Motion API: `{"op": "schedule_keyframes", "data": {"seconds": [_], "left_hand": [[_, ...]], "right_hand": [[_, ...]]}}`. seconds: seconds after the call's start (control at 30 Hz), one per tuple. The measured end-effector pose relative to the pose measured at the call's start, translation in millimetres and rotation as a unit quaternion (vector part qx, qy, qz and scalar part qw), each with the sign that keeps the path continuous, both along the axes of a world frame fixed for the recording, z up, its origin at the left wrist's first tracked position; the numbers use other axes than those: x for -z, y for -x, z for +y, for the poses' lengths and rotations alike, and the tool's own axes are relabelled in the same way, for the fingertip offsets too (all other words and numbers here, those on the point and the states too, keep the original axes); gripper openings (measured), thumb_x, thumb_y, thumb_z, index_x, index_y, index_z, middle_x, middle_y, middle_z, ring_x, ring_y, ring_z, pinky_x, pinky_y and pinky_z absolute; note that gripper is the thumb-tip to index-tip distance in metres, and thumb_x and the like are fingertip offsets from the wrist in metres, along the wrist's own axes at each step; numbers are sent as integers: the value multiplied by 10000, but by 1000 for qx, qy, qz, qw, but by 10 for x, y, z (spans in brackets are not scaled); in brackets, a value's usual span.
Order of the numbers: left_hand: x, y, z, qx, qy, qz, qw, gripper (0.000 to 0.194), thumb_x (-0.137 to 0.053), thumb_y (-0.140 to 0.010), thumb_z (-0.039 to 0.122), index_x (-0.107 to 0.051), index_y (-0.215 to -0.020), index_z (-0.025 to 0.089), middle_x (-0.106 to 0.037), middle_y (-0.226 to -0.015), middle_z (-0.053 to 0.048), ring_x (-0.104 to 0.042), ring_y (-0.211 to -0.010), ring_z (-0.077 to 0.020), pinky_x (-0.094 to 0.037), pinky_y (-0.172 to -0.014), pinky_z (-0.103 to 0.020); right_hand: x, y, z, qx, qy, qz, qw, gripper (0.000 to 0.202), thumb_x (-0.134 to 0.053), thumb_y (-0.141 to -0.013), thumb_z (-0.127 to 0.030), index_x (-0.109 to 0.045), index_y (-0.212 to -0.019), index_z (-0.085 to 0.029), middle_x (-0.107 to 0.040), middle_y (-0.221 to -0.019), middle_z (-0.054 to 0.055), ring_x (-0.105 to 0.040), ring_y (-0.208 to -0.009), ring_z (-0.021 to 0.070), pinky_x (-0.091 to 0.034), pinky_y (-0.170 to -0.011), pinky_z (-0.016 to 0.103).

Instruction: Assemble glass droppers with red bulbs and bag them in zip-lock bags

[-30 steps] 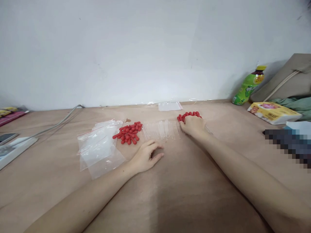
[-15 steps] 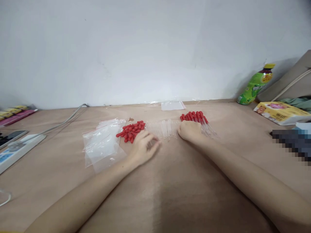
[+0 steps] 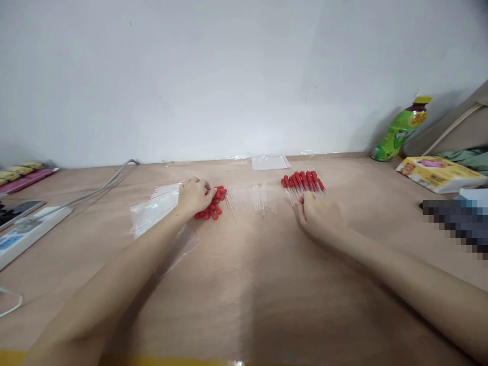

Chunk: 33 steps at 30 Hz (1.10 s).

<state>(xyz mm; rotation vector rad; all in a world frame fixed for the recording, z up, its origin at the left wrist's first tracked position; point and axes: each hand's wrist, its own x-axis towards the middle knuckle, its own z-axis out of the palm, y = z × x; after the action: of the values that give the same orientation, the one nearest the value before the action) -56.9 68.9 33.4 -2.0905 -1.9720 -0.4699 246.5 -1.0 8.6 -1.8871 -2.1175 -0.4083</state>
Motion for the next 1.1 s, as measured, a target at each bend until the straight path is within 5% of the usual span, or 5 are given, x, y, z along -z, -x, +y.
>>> {"op": "schedule_keyframes", "data": {"seconds": [0.43, 0.6, 0.7, 0.83, 1.1], "left_hand": [[-15, -17, 39, 25, -22, 74, 997, 234, -362, -880, 251, -551, -871, 113, -605, -908, -150, -535, -918, -295, -394, -792, -402], [-111, 11, -109, 83, -91, -79, 989, 205, -354, -888, 265, -510, -818, 150, -616, -855, -104, -566, -839, -228, -435, -742, -352], [-77, -40, -293, 158, -49, -270, 949, 242, -368, -891, 356, -496, -840, 157, -636, -805, -69, -601, -715, -174, -469, -679, -315], [63, -234, -529, 244, 124, -474, 837, 299, -511, -810, 431, -519, -874, 139, -657, -819, -67, -632, -733, -162, -497, -703, -312], [289, -604, -708, 201, 241, -597, 738, 130, -554, -723, 175, -580, -844, 132, -665, -834, -42, -642, -820, -166, -439, -874, -358]], "right_hand": [[182, -95, 17, -7, -61, 14, 998, 300, -290, -894, -337, -513, -828, -148, -577, -776, 74, -500, -642, 184, -182, -503, 286], [221, -118, 22, -55, -106, 5, 993, 302, -281, -899, -309, -508, -806, -134, -565, -793, 96, -499, -726, 202, -277, -646, 306], [278, -108, 35, -91, -99, 35, 990, 287, -277, -904, -280, -502, -811, -129, -574, -774, 86, -494, -665, 178, -295, -697, 318], [364, -81, 51, -170, -75, 118, 975, 248, -300, -903, -268, -501, -828, -144, -588, -739, 68, -523, -673, 176, -329, -714, 320], [249, 77, -81, -319, -44, 232, 918, 234, -352, -893, -228, -557, -995, -182, -624, -918, 85, -575, -842, 190, -446, -732, 322]]}}
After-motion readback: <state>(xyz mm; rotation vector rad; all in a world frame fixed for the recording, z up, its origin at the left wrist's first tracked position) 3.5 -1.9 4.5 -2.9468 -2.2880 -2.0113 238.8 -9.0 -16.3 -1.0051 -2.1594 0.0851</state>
